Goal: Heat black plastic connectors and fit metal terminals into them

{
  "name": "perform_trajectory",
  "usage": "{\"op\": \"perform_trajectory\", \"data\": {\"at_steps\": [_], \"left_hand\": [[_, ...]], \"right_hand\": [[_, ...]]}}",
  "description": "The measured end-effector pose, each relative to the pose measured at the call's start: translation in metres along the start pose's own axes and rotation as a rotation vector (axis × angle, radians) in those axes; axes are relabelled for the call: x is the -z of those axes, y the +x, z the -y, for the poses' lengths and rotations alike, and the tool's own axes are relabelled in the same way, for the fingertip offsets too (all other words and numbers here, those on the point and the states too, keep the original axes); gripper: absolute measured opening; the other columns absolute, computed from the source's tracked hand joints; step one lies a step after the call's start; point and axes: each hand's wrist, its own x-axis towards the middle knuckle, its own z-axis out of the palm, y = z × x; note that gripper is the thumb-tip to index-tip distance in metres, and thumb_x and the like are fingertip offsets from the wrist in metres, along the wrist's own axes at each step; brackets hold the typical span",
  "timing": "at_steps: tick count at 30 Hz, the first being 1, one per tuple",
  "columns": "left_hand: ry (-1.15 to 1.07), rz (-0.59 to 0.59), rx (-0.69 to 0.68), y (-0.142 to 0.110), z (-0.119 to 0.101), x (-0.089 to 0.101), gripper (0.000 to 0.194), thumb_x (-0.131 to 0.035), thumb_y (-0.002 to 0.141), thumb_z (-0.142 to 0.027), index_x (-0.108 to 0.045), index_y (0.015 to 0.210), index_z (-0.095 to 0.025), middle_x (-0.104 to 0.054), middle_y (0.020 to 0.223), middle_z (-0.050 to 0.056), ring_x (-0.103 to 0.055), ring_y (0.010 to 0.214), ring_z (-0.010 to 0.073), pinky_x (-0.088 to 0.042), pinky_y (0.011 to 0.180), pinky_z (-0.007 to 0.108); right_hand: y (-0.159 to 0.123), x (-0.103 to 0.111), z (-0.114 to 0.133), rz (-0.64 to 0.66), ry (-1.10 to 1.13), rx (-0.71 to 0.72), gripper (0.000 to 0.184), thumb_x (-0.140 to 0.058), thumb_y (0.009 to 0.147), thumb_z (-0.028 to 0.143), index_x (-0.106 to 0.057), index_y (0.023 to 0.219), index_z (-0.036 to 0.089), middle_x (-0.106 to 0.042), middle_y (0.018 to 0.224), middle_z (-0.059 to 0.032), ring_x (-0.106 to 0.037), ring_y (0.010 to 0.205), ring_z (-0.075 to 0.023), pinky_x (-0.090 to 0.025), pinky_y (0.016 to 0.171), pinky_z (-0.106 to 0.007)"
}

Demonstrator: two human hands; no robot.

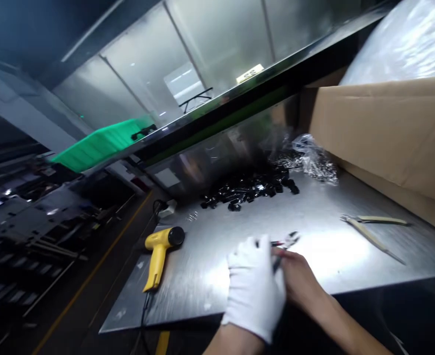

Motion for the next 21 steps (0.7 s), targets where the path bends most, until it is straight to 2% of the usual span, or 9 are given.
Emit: {"op": "perform_trajectory", "data": {"at_steps": [2, 4, 7, 9, 14, 17, 21], "left_hand": [[0.094, 0.039, 0.153, 0.001, 0.051, -0.002, 0.036, -0.056, 0.084, -0.027, -0.062, 0.119, -0.025, -0.065, 0.107, 0.012, -0.061, 0.095, 0.0322, -0.048, 0.079, 0.044], [0.177, 0.082, 0.294, 0.012, 0.094, -0.011, 0.037, -0.055, 0.085, -0.030, -0.061, 0.121, -0.024, -0.064, 0.110, 0.014, -0.060, 0.100, 0.0338, -0.046, 0.079, 0.044], [0.214, 0.139, 0.420, 0.042, 0.131, -0.033, 0.034, -0.054, 0.087, -0.037, -0.061, 0.115, -0.019, -0.062, 0.111, 0.016, -0.059, 0.104, 0.0363, -0.046, 0.079, 0.046], [0.209, 0.134, 0.446, 0.063, 0.137, -0.047, 0.034, -0.052, 0.089, -0.040, -0.061, 0.113, -0.017, -0.061, 0.112, 0.018, -0.059, 0.106, 0.0372, -0.045, 0.081, 0.048], [0.203, 0.107, 0.474, 0.098, 0.127, -0.071, 0.036, -0.051, 0.091, -0.040, -0.058, 0.116, -0.014, -0.060, 0.117, 0.020, -0.056, 0.110, 0.0359, -0.042, 0.086, 0.049], [0.214, 0.111, 0.484, 0.106, 0.127, -0.076, 0.035, -0.054, 0.090, -0.038, -0.058, 0.115, -0.013, -0.059, 0.117, 0.021, -0.055, 0.110, 0.0356, -0.041, 0.087, 0.049], [0.248, 0.114, 0.500, 0.105, 0.137, -0.079, 0.035, -0.053, 0.089, -0.035, -0.059, 0.114, -0.011, -0.059, 0.116, 0.021, -0.055, 0.110, 0.0374, -0.040, 0.087, 0.051]], "right_hand": [[0.000, -0.004, -0.002, 0.052, -0.076, -0.022, 0.028, -0.058, 0.100, 0.037, -0.064, 0.119, 0.018, -0.068, 0.108, -0.0064, -0.067, 0.084, -0.0177, -0.059, 0.077, -0.037], [-0.002, -0.006, -0.004, 0.084, -0.150, -0.043, 0.023, -0.051, 0.103, 0.029, -0.062, 0.121, 0.019, -0.071, 0.096, -0.0053, -0.068, 0.077, -0.0183, -0.057, 0.069, -0.035], [-0.005, -0.007, -0.004, 0.104, -0.223, -0.056, 0.031, -0.040, 0.103, 0.025, -0.062, 0.124, 0.019, -0.075, 0.091, -0.0072, -0.070, 0.076, -0.0240, -0.052, 0.062, -0.036], [-0.006, -0.008, -0.003, 0.110, -0.246, -0.058, 0.034, -0.037, 0.102, 0.025, -0.061, 0.126, 0.019, -0.076, 0.096, -0.0081, -0.071, 0.082, -0.0268, -0.051, 0.063, -0.037], [-0.006, -0.008, -0.003, 0.120, -0.246, -0.051, 0.037, -0.035, 0.102, 0.025, -0.060, 0.128, 0.020, -0.076, 0.101, -0.0074, -0.072, 0.087, -0.0270, -0.052, 0.069, -0.039], [-0.005, -0.007, -0.003, 0.123, -0.226, -0.043, 0.038, -0.034, 0.102, 0.024, -0.059, 0.129, 0.020, -0.076, 0.103, -0.0075, -0.072, 0.089, -0.0265, -0.053, 0.069, -0.038], [-0.005, -0.004, -0.003, 0.142, -0.192, -0.030, 0.037, -0.035, 0.101, 0.024, -0.060, 0.128, 0.021, -0.076, 0.099, -0.0060, -0.072, 0.084, -0.0253, -0.052, 0.067, -0.038]]}}
